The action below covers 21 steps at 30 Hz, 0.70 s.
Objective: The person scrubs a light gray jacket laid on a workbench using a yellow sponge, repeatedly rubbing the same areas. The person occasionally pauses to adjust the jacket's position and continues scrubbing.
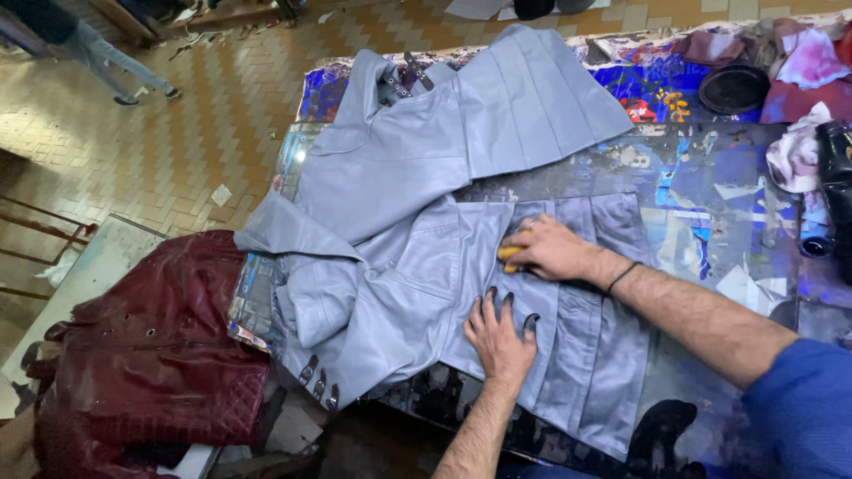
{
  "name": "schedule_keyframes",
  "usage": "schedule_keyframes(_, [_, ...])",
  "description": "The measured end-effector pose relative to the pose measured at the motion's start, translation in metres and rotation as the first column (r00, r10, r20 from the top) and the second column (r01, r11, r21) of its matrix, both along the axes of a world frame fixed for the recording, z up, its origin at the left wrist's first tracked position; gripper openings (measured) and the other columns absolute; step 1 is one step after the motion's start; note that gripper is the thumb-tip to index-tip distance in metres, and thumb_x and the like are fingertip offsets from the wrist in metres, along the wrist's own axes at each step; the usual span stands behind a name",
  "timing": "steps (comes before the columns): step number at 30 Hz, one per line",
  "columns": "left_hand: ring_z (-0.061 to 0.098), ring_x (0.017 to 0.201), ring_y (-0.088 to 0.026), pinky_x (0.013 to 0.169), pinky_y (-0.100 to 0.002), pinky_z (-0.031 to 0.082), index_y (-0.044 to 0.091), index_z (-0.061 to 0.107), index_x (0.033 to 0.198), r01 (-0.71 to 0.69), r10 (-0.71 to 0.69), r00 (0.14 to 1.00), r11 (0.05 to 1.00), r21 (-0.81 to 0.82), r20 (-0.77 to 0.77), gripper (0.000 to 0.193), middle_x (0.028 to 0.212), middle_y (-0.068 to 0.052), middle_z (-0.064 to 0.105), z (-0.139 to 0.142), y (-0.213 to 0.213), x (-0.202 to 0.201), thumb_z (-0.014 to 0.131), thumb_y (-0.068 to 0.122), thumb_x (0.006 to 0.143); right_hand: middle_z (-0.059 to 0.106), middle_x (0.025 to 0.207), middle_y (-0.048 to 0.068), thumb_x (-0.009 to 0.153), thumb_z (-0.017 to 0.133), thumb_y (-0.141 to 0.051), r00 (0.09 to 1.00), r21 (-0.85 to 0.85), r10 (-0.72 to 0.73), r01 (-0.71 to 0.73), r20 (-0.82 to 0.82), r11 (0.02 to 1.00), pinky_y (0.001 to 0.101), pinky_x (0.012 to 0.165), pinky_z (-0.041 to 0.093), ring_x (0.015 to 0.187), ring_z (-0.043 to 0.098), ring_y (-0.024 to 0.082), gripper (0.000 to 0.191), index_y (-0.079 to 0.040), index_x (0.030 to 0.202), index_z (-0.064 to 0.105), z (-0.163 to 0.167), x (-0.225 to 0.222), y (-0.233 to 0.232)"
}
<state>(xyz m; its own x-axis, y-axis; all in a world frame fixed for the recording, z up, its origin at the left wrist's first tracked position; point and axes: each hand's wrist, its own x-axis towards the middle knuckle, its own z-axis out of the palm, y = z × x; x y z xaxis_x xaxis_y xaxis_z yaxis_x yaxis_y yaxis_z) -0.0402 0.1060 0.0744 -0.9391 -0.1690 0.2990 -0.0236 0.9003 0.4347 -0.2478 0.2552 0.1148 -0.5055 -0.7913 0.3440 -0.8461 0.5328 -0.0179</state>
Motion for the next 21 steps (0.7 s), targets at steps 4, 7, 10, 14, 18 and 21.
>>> schedule_keyframes(4, [0.041,0.133,-0.039,0.109,-0.060,0.026,0.003,0.066,0.124,0.023,-0.024,0.998,1.000,0.012,0.062,0.059,0.145,-0.016,0.049,0.005,-0.009,-0.004,0.080,0.026,0.071,0.068,0.125,-0.002,0.082,0.070,-0.021,0.984,0.016,-0.175,0.175,0.032,0.984,0.0481,0.087,0.046,0.108,0.060,0.027,0.036,-0.029,0.116,0.076,-0.006,0.004,-0.017])
schedule_keyframes(7, [0.046,0.128,-0.038,0.107,-0.058,0.031,0.003,0.068,0.118,0.044,-0.044,0.999,0.999,0.004,0.004,0.049,0.134,-0.016,0.055,0.000,-0.021,-0.007,0.079,0.019,0.073,0.068,0.121,0.001,0.078,0.073,-0.028,0.994,0.022,-0.006,0.004,0.112,1.000,0.0520,0.086,0.046,0.108,0.060,0.030,0.031,-0.027,0.109,0.077,-0.012,0.024,-0.022])
schedule_keyframes(10, [0.053,0.122,-0.038,0.103,-0.053,0.040,0.002,0.069,0.115,0.056,-0.057,0.992,0.998,-0.011,-0.115,0.039,0.122,-0.016,0.059,-0.008,-0.033,-0.019,0.074,0.007,0.076,0.068,0.124,0.002,0.080,0.072,-0.029,0.988,-0.118,-0.034,0.053,0.151,0.992,0.0502,0.084,0.047,0.109,0.060,0.030,0.034,-0.024,0.113,0.076,-0.013,0.036,-0.020])
schedule_keyframes(14, [0.059,0.110,-0.040,0.093,-0.047,0.050,0.000,0.068,0.117,0.076,-0.064,0.989,0.993,0.087,-0.136,0.042,0.119,-0.021,0.059,-0.016,-0.041,-0.036,0.068,-0.004,0.075,0.068,0.125,-0.001,0.082,0.072,-0.025,0.896,-0.100,-0.437,0.444,0.082,0.891,0.0471,0.087,0.048,0.108,0.060,0.028,0.028,-0.026,0.110,0.078,-0.011,0.042,-0.018])
schedule_keyframes(18, [0.060,0.111,-0.042,0.096,-0.050,0.050,-0.002,0.062,0.126,0.138,-0.082,0.965,0.966,0.217,-0.249,0.043,0.117,-0.022,0.064,-0.019,-0.048,-0.065,0.067,-0.006,0.084,0.068,0.118,0.003,0.075,0.075,-0.031,0.994,-0.166,0.003,0.014,0.106,0.986,0.0466,0.083,0.048,0.103,0.060,0.029,0.028,-0.025,0.103,0.079,-0.011,0.041,-0.020])
schedule_keyframes(21, [0.064,0.113,-0.041,0.097,-0.047,0.050,-0.001,0.052,0.141,0.151,-0.096,0.980,0.928,0.340,-0.175,0.056,0.124,-0.023,0.067,-0.022,-0.053,-0.086,0.066,-0.006,0.087,0.068,0.120,0.002,0.080,0.075,-0.029,0.954,-0.226,-0.270,0.294,0.132,0.929,0.0463,0.083,0.047,0.104,0.060,0.027,0.026,-0.024,0.105,0.079,-0.015,0.042,-0.021])
